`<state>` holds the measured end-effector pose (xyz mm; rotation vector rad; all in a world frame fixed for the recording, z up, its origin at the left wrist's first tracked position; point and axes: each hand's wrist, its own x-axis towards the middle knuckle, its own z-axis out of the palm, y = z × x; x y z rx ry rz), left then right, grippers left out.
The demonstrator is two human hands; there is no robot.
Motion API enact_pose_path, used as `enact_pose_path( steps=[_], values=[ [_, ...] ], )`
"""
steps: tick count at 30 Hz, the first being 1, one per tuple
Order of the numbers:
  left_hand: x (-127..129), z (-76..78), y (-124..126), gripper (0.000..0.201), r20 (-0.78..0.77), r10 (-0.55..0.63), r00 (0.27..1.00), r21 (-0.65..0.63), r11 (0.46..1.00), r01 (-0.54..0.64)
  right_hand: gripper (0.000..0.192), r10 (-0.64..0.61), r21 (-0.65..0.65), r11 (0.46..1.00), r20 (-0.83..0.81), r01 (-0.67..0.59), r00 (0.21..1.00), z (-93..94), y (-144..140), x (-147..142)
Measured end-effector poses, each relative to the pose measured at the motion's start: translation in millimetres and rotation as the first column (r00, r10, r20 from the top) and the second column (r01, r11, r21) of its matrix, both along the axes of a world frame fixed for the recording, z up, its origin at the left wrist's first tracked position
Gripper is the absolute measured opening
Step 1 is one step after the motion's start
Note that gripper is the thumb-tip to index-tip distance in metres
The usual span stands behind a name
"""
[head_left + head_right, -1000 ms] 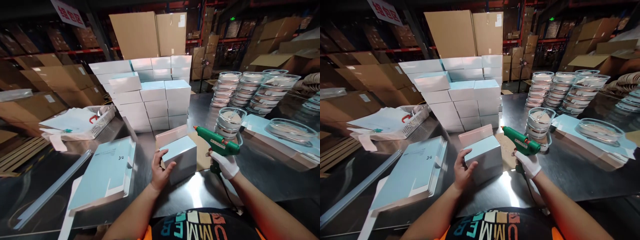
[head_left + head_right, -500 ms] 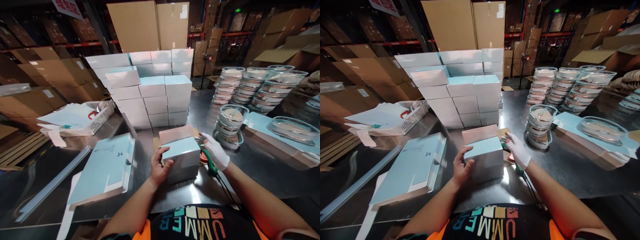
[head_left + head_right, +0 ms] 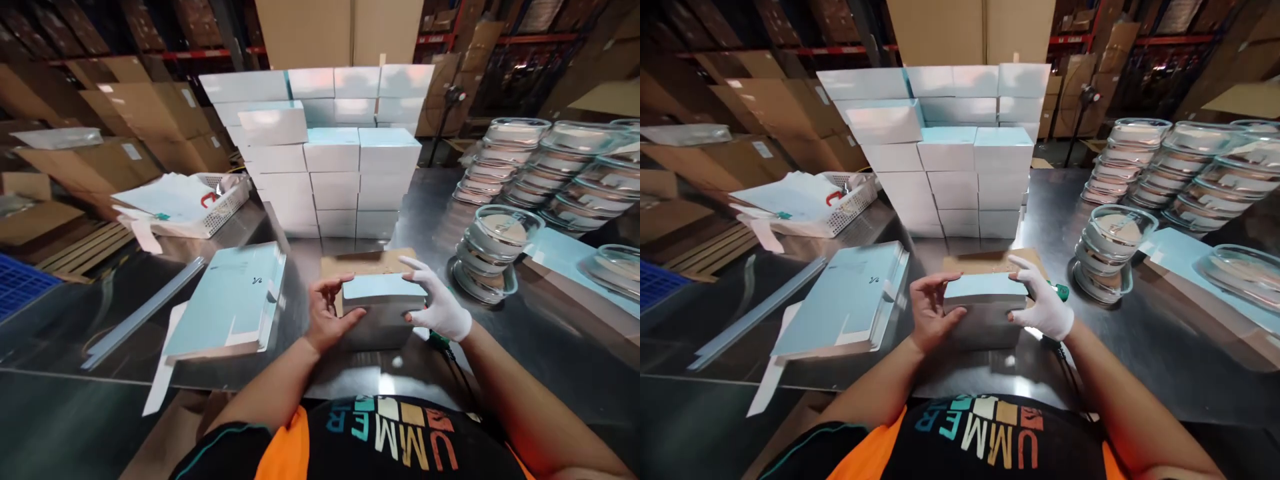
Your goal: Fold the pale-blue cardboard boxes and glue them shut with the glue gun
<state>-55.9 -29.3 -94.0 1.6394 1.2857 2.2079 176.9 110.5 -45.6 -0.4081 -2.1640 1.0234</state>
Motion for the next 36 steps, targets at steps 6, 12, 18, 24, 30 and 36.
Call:
enact_pose_path(
  steps=[6, 12, 18, 24, 30, 36],
  values=[
    [-23, 19.9, -6, 0.027, -0.316, -0.115, 0.942, 0.018, 0.992, 0.127, 0.021, 0.152, 0.030, 0.988, -0.048, -0.151, 0.987, 1.9, -12, 5],
    [-29, 40.0, -10, 0.035, -0.549, -0.256, 0.796, -0.052, 0.961, 0.273, 0.024, 0.197, 0.103, 0.975, 0.015, -0.198, 0.980, 9.3, -20, 11],
    [-26, 41.1, -10, 0.033, -0.612, -0.196, 0.766, 0.039, 0.960, 0.277, 0.029, 0.238, 0.188, 0.953, 0.030, -0.239, 0.971, 7.7, -21, 15],
    [-24, 36.3, -14, 0.036, -0.602, -0.213, 0.770, 0.032, 0.957, 0.290, 0.069, 0.202, 0.135, 0.972, -0.066, -0.192, 0.977, -22.8, -17, 13],
    [-27, 22.4, -14, 0.080, -0.357, -0.317, 0.879, -0.091, 0.948, 0.305, 0.105, 0.009, -0.194, 0.981, 0.093, 0.009, 0.996, -44.6, -30, 6],
    [-10, -15.4, -6, 0.142, 0.300, -0.158, 0.941, -0.323, 0.911, 0.256, 0.067, -0.229, -0.310, 0.927, -0.026, 0.210, 0.973, -38.2, -25, 8]
  ],
)
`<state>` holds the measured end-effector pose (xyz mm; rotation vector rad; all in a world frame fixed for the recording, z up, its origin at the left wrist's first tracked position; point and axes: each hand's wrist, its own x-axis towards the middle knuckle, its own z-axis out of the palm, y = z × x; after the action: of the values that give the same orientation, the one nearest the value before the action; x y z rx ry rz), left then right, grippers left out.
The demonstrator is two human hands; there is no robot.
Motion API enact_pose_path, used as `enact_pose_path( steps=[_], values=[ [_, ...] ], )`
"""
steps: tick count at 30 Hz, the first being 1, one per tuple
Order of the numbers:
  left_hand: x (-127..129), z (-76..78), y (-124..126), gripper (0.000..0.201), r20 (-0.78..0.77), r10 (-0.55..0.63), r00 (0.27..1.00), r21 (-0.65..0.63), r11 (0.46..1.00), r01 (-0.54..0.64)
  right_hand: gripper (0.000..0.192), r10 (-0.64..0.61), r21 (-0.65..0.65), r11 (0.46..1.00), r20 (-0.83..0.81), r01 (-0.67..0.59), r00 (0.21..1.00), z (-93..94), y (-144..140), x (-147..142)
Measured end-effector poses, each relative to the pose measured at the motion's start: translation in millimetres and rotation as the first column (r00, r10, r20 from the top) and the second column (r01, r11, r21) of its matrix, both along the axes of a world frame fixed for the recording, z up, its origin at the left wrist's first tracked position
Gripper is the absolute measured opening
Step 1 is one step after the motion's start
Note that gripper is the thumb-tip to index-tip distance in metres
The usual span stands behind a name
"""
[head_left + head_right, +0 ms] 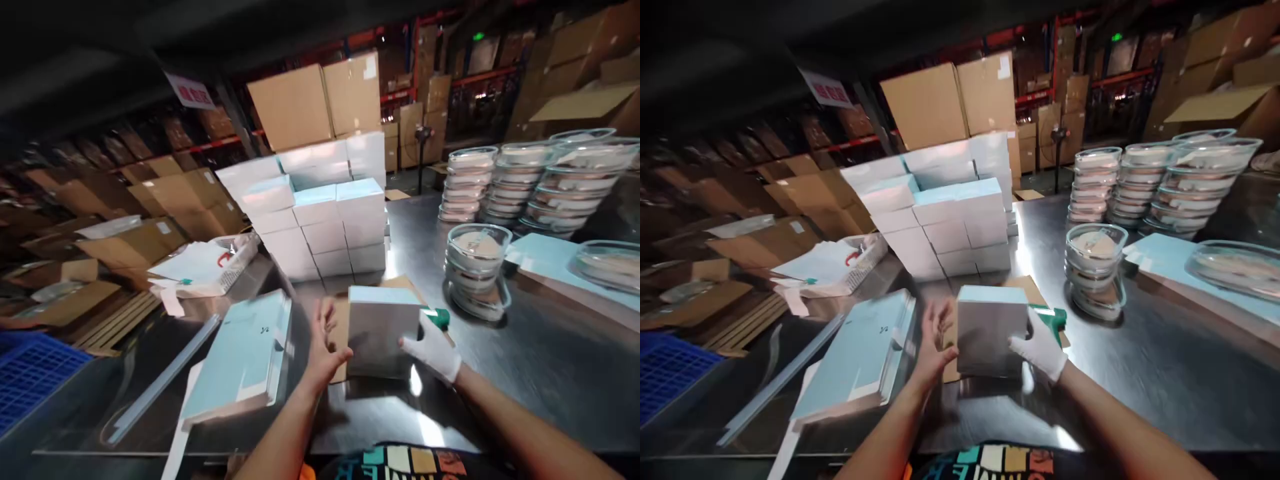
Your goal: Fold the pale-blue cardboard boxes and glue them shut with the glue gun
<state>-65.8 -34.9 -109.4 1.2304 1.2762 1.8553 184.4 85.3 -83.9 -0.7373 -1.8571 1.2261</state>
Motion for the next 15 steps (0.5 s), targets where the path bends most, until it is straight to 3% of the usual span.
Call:
enact_pose_path(
  steps=[2, 4, 7, 9, 12, 15],
  values=[
    [16, -12.0, 4, 0.143, 0.222, -0.053, 0.974, -0.165, 0.982, 0.091, 0.074, -0.109, -0.090, 0.991, -0.074, 0.103, 0.991, 5.0, 7, 1],
    [36, -17.4, 8, 0.121, 0.393, -0.130, 0.910, -0.194, 0.956, 0.220, 0.086, -0.140, -0.120, 0.985, -0.120, 0.125, 0.983, 9.0, 11, 1],
    [55, 0.2, 18, 0.082, 0.527, -0.114, 0.842, -0.163, 0.959, 0.232, 0.103, -0.043, -0.066, 0.997, -0.164, 0.032, 0.985, 6.5, 12, 2],
    [55, 33.1, 32, 0.072, 0.560, -0.066, 0.826, -0.151, 0.972, 0.180, 0.113, 0.029, -0.075, 0.996, -0.198, -0.045, 0.980, -3.1, 14, 3],
    [33, 104.4, 70, 0.054, 0.606, 0.001, 0.796, -0.151, 0.982, 0.113, 0.119, 0.061, -0.134, 0.987, -0.161, -0.083, 0.985, -23.8, 18, 5],
    [-4, 179.3, 122, 0.035, 0.620, 0.047, 0.783, -0.105, 0.994, 0.023, 0.098, 0.036, -0.126, 0.991, -0.051, -0.042, 0.998, -38.6, 20, 5]
  ],
)
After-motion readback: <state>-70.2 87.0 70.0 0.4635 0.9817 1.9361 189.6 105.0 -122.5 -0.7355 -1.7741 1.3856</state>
